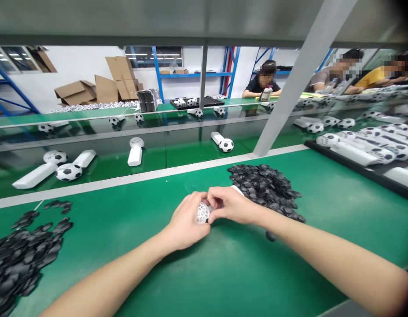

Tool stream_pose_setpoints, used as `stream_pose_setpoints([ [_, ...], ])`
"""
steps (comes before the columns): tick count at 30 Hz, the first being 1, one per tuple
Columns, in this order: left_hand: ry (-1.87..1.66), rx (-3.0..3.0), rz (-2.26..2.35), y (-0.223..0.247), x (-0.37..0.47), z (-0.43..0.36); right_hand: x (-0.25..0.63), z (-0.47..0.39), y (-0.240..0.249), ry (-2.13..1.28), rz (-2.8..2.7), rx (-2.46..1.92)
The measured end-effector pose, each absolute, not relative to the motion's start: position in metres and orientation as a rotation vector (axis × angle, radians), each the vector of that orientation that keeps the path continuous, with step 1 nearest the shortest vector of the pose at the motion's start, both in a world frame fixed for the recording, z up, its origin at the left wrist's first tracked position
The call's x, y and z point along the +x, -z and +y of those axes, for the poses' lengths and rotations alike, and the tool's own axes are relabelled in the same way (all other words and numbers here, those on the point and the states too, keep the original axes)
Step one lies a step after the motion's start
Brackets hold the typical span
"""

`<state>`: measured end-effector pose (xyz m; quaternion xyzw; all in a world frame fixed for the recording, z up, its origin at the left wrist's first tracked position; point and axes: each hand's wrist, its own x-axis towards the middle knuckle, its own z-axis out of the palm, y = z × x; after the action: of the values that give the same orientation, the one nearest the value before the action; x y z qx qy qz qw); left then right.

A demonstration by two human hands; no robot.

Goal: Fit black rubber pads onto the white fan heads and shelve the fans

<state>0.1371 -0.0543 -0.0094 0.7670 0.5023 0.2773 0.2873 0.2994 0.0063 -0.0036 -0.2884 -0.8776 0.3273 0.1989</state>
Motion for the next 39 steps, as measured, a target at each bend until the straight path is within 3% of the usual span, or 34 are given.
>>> stream_pose_setpoints([
  [8, -0.908, 1.976, 1.523, 0.006, 0.109, 0.006, 0.346, -0.031, 0.004, -0.463, -2.244, -0.954],
  [14, -1.033, 1.811, 2.012, -0.020, 0.046, 0.107, 0.424, -0.040, 0.069, 0.178, -2.061, -1.228],
  [17, -1.007, 1.630, 2.303, -0.021, 0.015, 0.123, 0.433, -0.045, 0.085, 0.307, -2.116, -1.259],
  [21, -0.846, 1.443, 2.471, -0.011, -0.007, 0.129, 0.416, -0.049, 0.076, 0.288, -2.210, -1.282],
  [28, -0.749, 1.521, 2.354, -0.003, -0.002, 0.121, 0.410, -0.051, 0.063, 0.167, -2.235, -1.241],
  [39, -0.461, 1.900, 1.857, -0.005, 0.037, -0.055, 0.424, -0.059, 0.047, 0.022, -2.346, -1.297],
])
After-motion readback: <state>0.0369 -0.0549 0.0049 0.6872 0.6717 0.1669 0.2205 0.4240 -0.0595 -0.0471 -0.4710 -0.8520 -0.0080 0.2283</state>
